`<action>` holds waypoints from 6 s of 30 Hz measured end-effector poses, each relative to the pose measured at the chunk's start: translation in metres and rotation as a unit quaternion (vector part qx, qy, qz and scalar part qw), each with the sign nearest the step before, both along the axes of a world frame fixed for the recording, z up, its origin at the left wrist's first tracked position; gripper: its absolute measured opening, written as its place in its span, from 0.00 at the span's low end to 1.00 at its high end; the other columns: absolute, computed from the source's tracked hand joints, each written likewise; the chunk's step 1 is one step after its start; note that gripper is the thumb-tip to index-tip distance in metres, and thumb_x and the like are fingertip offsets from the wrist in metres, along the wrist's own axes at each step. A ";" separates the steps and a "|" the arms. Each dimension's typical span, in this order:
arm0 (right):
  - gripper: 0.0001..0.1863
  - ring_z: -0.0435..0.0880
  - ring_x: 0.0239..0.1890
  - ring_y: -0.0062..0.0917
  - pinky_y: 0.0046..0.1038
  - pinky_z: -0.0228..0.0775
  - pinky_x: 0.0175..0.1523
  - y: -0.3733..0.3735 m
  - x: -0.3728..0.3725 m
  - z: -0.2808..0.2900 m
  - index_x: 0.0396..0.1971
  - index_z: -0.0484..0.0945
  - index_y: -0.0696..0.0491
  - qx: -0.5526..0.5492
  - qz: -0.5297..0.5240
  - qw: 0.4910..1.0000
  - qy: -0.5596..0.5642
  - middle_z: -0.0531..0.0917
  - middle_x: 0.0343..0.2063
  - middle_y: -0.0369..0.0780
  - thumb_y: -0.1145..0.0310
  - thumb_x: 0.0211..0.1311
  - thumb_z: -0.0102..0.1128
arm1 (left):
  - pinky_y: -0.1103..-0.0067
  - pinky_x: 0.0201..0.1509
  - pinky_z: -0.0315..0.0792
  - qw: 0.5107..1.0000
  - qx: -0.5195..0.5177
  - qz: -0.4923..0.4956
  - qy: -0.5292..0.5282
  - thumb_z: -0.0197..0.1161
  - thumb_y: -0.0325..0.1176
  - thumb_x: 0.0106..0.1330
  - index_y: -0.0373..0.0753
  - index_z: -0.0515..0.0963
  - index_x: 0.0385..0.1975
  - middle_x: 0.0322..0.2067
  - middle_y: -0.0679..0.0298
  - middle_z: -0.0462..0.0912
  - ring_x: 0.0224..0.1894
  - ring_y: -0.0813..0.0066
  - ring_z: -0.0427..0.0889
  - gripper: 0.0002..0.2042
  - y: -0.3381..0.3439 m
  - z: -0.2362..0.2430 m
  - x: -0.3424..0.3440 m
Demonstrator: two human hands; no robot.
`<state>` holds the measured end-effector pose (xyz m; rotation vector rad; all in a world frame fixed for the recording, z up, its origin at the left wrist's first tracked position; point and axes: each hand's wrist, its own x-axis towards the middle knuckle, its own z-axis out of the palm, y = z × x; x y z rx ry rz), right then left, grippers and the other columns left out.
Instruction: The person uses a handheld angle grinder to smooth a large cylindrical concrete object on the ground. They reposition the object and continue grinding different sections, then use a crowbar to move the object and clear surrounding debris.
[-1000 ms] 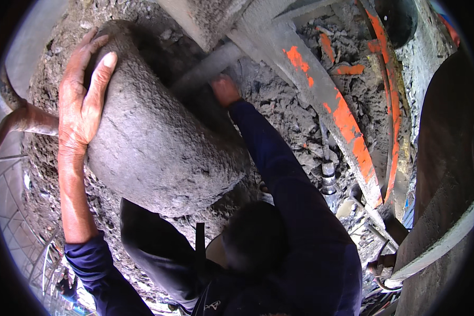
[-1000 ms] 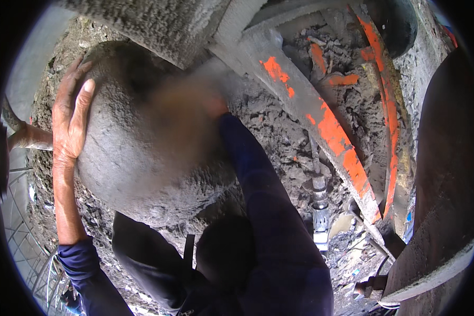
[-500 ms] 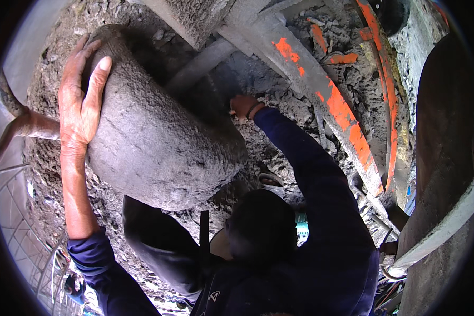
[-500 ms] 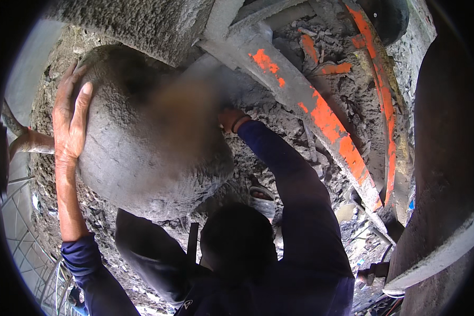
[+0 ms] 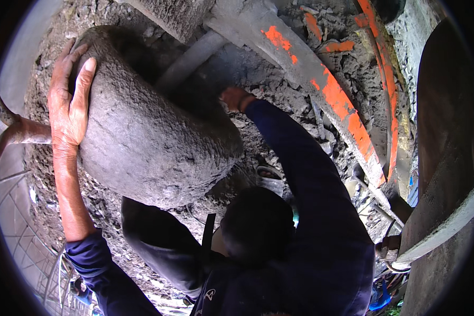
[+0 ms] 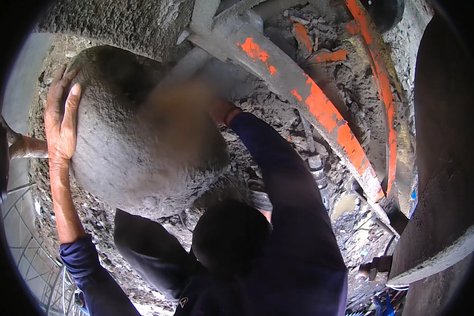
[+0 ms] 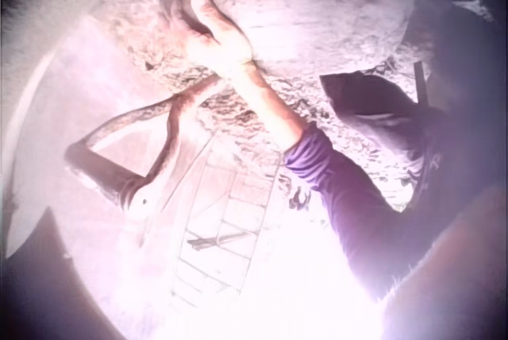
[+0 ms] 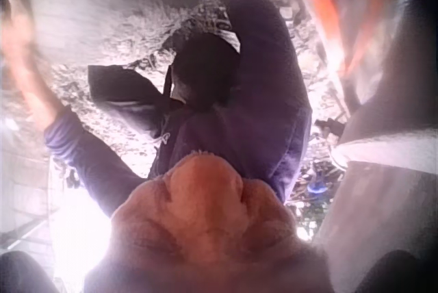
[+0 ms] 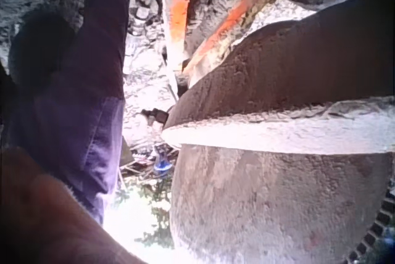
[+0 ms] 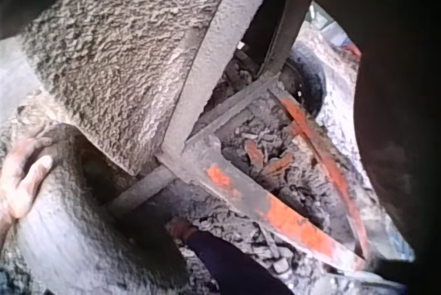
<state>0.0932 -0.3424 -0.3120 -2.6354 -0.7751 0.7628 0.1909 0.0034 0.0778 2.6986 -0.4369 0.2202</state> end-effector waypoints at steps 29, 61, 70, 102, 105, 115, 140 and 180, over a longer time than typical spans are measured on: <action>0.26 0.74 0.70 0.37 0.41 0.63 0.77 0.065 0.019 0.002 0.67 0.75 0.47 0.239 0.024 0.925 -0.296 0.79 0.65 0.44 0.70 0.69 0.55 | 0.62 0.77 0.63 1.000 0.002 0.005 0.011 0.59 0.47 0.79 0.38 0.78 0.64 0.70 0.47 0.72 0.73 0.52 0.70 0.23 0.000 0.000 -0.001; 0.17 0.87 0.50 0.47 0.44 0.80 0.58 0.074 0.083 -0.088 0.53 0.83 0.53 0.122 -0.112 0.985 -0.038 0.88 0.46 0.49 0.68 0.67 0.56 | 0.64 0.75 0.65 1.000 -0.013 -0.010 0.007 0.61 0.45 0.78 0.39 0.80 0.62 0.68 0.49 0.76 0.71 0.55 0.74 0.21 0.005 -0.002 0.000; 0.19 0.87 0.53 0.44 0.43 0.78 0.60 0.017 -0.048 -0.011 0.53 0.85 0.54 0.018 0.004 0.997 0.070 0.89 0.49 0.45 0.62 0.68 0.60 | 0.64 0.76 0.64 1.000 0.005 -0.017 -0.012 0.61 0.48 0.77 0.40 0.80 0.62 0.67 0.49 0.76 0.71 0.52 0.73 0.22 0.006 -0.002 0.002; 0.26 0.77 0.65 0.49 0.45 0.71 0.69 0.005 -0.001 -0.038 0.61 0.79 0.59 0.042 0.029 0.998 -0.048 0.77 0.63 0.56 0.66 0.63 0.60 | 0.63 0.77 0.63 0.999 0.038 -0.005 0.003 0.61 0.44 0.77 0.40 0.79 0.63 0.68 0.49 0.75 0.72 0.54 0.72 0.21 0.005 0.001 0.001; 0.27 0.76 0.67 0.49 0.44 0.70 0.70 -0.007 -0.009 -0.015 0.60 0.80 0.60 -0.057 0.074 0.992 0.088 0.75 0.65 0.57 0.62 0.63 0.62 | 0.63 0.77 0.63 0.998 -0.038 -0.013 0.039 0.61 0.44 0.78 0.38 0.79 0.63 0.68 0.49 0.75 0.72 0.55 0.72 0.21 0.003 0.000 0.002; 0.21 0.90 0.44 0.44 0.43 0.81 0.54 0.097 0.035 -0.039 0.45 0.88 0.52 0.390 -0.166 0.905 -0.011 0.91 0.40 0.46 0.50 0.63 0.71 | 0.64 0.78 0.61 0.999 -0.007 0.009 0.036 0.58 0.44 0.80 0.39 0.77 0.66 0.69 0.50 0.74 0.73 0.56 0.70 0.21 0.004 -0.003 0.002; 0.13 0.89 0.48 0.48 0.48 0.75 0.64 0.078 0.041 -0.045 0.46 0.87 0.49 0.043 -0.227 0.969 -0.083 0.89 0.43 0.49 0.66 0.69 0.56 | 0.62 0.76 0.64 1.000 -0.010 0.007 0.025 0.63 0.44 0.75 0.38 0.80 0.61 0.67 0.47 0.76 0.71 0.52 0.73 0.20 0.001 0.002 0.001; 0.21 0.88 0.35 0.38 0.41 0.79 0.44 -0.020 -0.275 0.090 0.61 0.82 0.49 0.135 -0.174 0.946 0.238 0.90 0.39 0.48 0.65 0.70 0.61 | 0.63 0.52 0.77 0.974 -0.061 0.092 -0.199 0.64 0.46 0.72 0.38 0.81 0.46 0.42 0.52 0.84 0.47 0.53 0.83 0.16 -0.003 0.013 -0.055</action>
